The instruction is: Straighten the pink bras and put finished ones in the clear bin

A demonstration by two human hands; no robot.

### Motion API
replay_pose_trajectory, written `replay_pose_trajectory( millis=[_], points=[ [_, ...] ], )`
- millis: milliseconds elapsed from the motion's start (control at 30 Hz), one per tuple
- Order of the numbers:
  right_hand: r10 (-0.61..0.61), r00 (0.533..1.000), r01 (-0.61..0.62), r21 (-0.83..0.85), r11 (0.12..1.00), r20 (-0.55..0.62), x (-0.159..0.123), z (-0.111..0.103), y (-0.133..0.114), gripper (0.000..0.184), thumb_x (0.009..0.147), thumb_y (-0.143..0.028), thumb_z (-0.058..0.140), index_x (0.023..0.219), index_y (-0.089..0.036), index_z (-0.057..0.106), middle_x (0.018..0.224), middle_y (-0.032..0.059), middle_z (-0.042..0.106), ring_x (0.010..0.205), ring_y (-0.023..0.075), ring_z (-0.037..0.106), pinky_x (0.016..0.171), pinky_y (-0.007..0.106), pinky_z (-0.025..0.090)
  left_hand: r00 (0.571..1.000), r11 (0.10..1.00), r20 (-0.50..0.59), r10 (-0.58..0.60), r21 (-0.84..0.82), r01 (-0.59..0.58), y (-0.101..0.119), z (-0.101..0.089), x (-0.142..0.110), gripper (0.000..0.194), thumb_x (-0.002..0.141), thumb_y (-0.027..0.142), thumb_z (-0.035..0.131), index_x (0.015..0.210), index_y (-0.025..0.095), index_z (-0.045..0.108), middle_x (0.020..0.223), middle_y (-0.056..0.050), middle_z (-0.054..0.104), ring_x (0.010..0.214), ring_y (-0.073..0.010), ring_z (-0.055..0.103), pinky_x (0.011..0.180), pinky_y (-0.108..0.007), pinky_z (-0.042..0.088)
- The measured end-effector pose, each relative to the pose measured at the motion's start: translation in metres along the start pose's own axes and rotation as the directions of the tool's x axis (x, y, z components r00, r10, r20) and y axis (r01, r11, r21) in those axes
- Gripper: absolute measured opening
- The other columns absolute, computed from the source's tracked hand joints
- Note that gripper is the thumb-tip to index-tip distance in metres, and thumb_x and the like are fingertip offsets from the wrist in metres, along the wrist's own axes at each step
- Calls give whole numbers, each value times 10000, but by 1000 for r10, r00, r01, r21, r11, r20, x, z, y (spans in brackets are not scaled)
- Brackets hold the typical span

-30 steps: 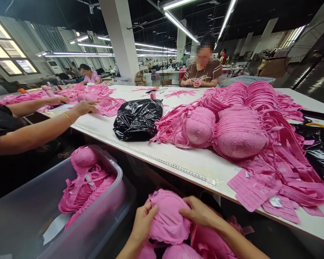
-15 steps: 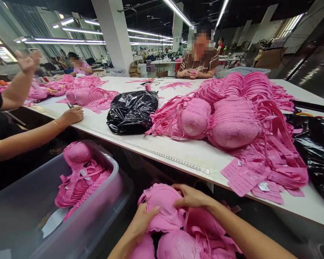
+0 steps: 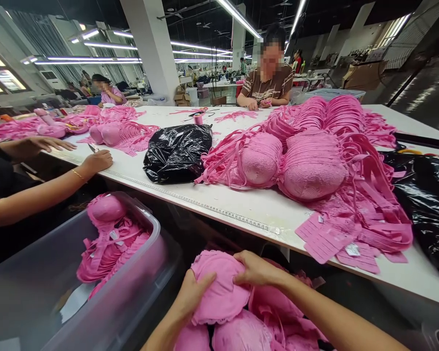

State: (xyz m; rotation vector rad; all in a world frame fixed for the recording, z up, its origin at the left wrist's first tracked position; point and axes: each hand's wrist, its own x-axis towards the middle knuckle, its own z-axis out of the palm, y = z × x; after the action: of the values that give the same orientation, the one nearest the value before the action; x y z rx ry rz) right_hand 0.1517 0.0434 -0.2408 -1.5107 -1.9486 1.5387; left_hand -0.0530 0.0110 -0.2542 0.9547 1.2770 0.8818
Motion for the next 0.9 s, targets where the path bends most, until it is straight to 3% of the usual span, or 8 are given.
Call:
replay_pose_trajectory(
  millis=[133, 267, 400, 567, 667, 767, 900],
  points=[
    [2, 997, -2, -9, 1000, -78, -1, 1, -2, 30, 655, -157, 571, 664, -136, 591, 604, -32, 522, 571, 118, 461, 487, 205, 312, 996, 999, -84, 14, -27, -17, -7, 9, 2, 523, 679, 379, 708, 1123, 121, 612, 1142, -137, 639, 1132, -303, 539, 1007, -424, 385],
    [-88, 989, 87, -11, 996, -117, -4, 1, 0, 252, 587, -162, 671, 827, -146, 598, 823, 8, 597, 740, 161, 516, 598, 218, 371, 995, 996, -81, 57, -58, -61, -12, 15, -1, 503, 686, 372, 705, 1121, 135, 614, 1195, -127, 614, 1168, -288, 516, 1032, -399, 366],
    [-44, 999, 45, 64, 997, -28, -3, 0, 1, 71, 620, -145, 623, 639, -149, 555, 607, -34, 531, 578, 120, 490, 471, 186, 334, 999, 998, -12, 43, -54, -44, -9, 15, -3, 498, 652, 353, 737, 1091, 142, 635, 1149, -124, 643, 1134, -304, 540, 1011, -410, 390],
    [-51, 998, 49, 68, 997, 31, 2, -2, -1, 63, 682, -136, 537, 641, -146, 583, 537, -36, 533, 507, 119, 510, 458, 192, 386, 999, 987, 53, -4, -159, 12, -3, 12, 2, 524, 651, 391, 734, 1080, 109, 630, 1061, -135, 678, 1026, -302, 605, 917, -416, 462],
    [-99, 991, 99, -5, 995, -92, -1, -4, 0, 195, 711, -171, 552, 879, -150, 649, 821, 42, 668, 765, 196, 605, 691, 276, 467, 998, 994, 19, -60, -85, 62, -4, 2, 10, 528, 604, 407, 759, 1010, 87, 653, 999, -137, 695, 947, -302, 634, 847, -403, 496],
    [-187, 949, 147, -170, 974, -253, -18, -8, 11, 439, 767, -210, 534, 1204, -171, 547, 1114, 106, 641, 1013, 253, 584, 902, 363, 420, 995, 995, -65, -81, 60, 84, -12, -16, 19, 510, 564, 395, 773, 953, 83, 665, 976, -131, 700, 930, -301, 636, 829, -391, 499],
    [-128, 894, 38, -214, 976, -429, -58, -12, 51, 401, 833, -267, 460, 1207, -157, 556, 1162, 122, 626, 1063, 251, 582, 931, 368, 431, 992, 974, -122, 5, 226, 23, -22, -34, 26, 416, 587, 375, 731, 912, 121, 675, 939, -104, 706, 1011, -286, 604, 847, -346, 478]
  ],
)
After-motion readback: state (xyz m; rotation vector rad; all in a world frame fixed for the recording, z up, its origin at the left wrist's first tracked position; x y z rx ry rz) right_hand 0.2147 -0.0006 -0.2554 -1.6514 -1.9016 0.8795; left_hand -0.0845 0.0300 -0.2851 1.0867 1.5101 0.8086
